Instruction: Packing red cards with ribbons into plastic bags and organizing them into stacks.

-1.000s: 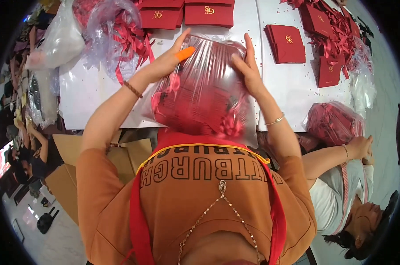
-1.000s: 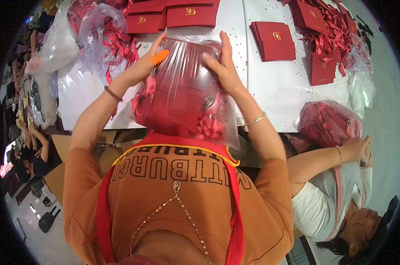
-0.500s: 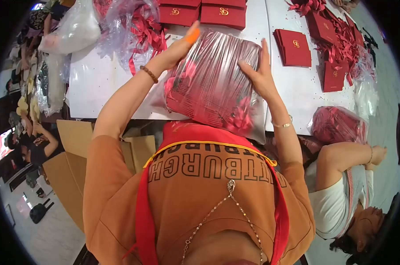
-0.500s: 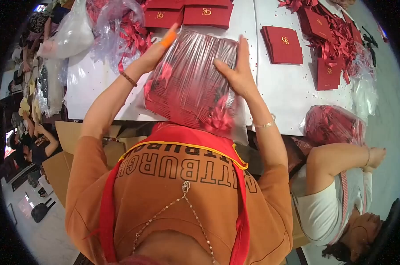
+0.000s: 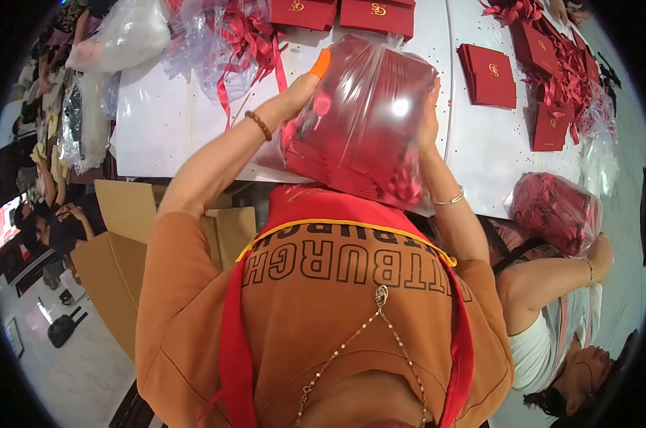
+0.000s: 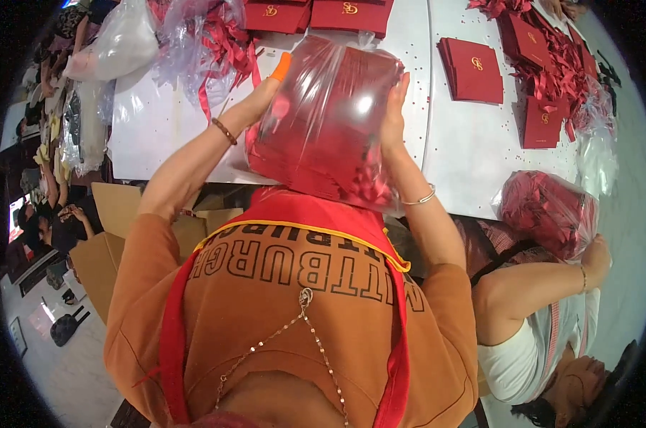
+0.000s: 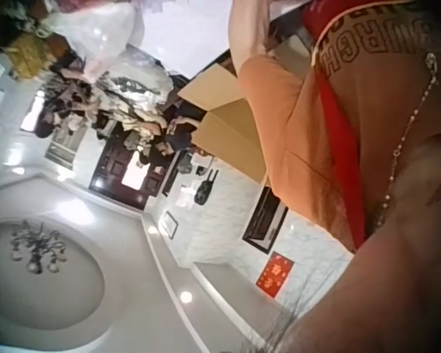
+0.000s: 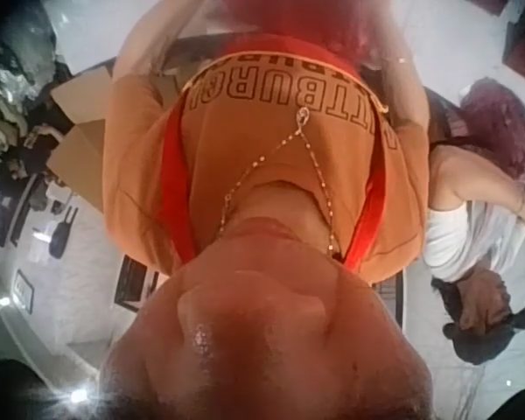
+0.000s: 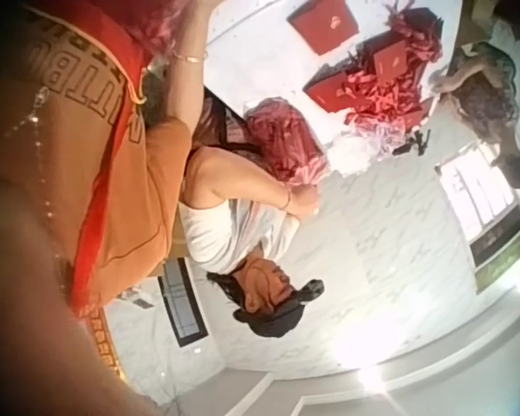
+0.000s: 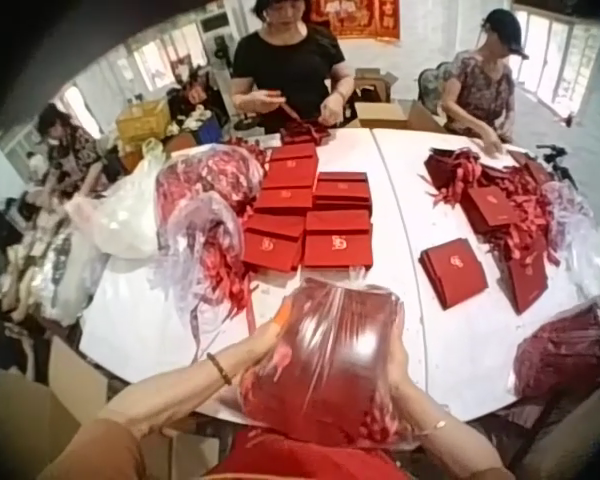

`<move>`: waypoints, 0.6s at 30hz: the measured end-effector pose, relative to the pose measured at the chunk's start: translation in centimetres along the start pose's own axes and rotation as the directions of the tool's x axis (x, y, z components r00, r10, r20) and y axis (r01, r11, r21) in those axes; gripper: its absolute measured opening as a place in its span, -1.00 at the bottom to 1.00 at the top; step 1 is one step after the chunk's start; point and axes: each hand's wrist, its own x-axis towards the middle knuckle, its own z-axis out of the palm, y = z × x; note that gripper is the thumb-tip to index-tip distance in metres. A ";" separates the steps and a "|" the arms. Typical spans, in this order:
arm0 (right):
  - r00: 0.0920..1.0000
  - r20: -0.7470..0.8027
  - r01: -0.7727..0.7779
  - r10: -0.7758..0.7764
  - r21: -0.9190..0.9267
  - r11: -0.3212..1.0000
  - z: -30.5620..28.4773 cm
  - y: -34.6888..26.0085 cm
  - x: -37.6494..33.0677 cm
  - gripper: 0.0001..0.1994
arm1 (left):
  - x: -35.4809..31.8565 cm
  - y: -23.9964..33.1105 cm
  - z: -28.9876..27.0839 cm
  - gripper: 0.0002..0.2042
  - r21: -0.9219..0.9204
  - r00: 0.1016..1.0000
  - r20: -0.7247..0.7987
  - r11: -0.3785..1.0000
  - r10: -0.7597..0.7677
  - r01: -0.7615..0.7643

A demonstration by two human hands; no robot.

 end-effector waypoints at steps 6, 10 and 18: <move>0.994 0.102 -0.016 0.043 -0.253 0.967 -4.6 -1.3 2.4 -0.33 | 1.1 0.5 -2.1 -0.25 0.070 0.991 0.050 0.990 0.123 -0.126; 0.998 -0.056 -0.014 0.013 -0.014 1.000 -2.3 -0.9 3.4 -0.34 | 3.3 0.7 -1.3 -0.20 -0.208 0.997 -0.064 0.977 0.041 -0.053; 0.999 -0.017 0.032 -0.032 0.028 0.999 -1.8 1.2 4.0 -0.36 | 2.9 1.9 1.2 -0.30 0.031 0.966 -0.238 0.993 -0.103 0.113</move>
